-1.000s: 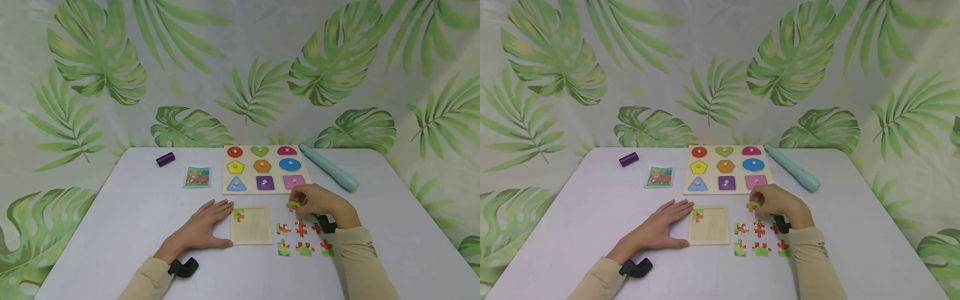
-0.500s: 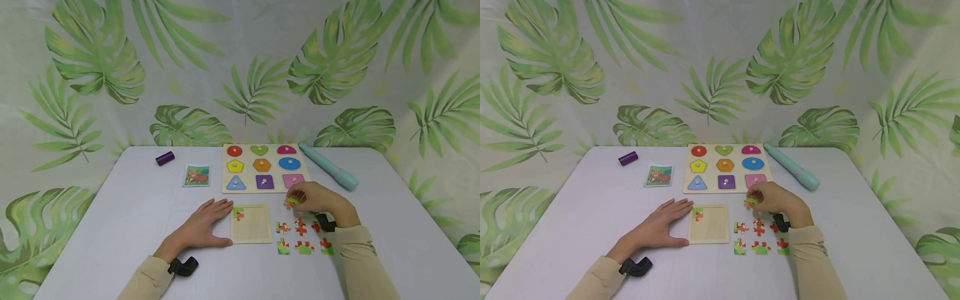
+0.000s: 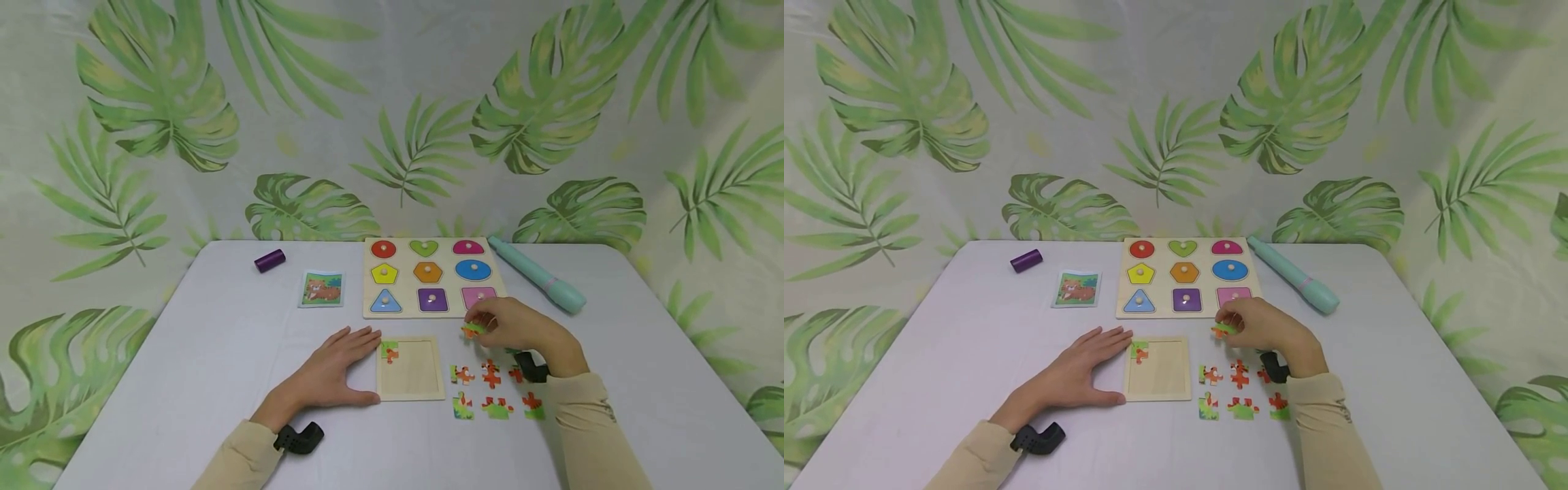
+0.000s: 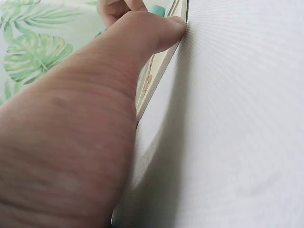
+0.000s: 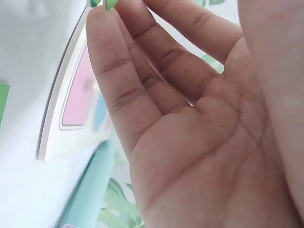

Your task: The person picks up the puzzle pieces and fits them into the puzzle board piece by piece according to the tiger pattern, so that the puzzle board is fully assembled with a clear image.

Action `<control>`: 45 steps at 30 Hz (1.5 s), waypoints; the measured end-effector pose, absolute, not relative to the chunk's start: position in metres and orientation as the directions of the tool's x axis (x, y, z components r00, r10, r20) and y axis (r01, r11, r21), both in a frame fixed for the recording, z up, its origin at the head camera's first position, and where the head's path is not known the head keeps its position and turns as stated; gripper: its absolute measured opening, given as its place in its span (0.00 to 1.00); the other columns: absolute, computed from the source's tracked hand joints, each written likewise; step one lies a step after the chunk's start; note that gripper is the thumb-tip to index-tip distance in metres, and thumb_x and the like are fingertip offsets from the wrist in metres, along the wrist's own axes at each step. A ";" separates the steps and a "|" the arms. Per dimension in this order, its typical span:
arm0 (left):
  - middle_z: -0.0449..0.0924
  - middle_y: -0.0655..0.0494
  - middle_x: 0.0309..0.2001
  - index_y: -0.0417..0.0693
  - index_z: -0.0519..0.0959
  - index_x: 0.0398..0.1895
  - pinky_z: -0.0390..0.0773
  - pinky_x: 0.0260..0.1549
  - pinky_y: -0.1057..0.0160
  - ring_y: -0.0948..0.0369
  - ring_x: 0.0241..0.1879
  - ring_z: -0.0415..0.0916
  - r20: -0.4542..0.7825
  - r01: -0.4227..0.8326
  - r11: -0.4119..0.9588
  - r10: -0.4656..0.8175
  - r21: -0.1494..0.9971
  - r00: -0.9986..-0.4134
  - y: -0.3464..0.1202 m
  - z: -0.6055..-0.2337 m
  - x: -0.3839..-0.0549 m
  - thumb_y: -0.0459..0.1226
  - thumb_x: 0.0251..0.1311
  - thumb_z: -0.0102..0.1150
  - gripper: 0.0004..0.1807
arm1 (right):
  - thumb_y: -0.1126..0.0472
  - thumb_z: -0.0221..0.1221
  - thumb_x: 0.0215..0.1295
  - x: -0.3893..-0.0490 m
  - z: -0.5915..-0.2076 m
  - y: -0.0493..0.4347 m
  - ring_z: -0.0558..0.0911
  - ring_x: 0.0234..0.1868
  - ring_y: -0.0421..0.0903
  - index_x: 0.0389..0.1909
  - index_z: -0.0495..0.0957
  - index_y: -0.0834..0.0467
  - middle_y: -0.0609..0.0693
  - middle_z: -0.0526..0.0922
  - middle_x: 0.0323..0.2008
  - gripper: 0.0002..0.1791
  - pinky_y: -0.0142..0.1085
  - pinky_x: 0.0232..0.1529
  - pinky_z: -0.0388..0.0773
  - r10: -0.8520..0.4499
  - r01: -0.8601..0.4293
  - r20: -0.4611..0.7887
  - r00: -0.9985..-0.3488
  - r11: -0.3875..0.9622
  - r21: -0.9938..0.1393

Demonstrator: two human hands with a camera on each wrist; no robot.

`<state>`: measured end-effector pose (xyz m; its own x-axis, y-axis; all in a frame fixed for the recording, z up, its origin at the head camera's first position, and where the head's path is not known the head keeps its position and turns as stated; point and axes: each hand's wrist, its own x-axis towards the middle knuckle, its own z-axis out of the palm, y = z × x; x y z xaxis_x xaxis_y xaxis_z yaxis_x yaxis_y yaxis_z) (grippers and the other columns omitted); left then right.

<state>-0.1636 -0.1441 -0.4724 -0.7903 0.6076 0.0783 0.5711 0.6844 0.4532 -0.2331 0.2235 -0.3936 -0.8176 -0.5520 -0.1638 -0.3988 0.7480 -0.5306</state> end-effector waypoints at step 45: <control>0.61 0.59 0.80 0.50 0.62 0.80 0.45 0.82 0.49 0.58 0.81 0.52 0.082 0.572 0.681 0.608 0.457 -0.789 -0.145 -0.474 -0.164 0.69 0.53 0.66 0.56 | 0.65 0.67 0.63 -0.221 -0.385 0.182 0.83 0.46 0.43 0.52 0.83 0.60 0.44 0.86 0.45 0.16 0.40 0.49 0.88 -0.679 -0.578 -0.025 -0.734 0.643 -0.502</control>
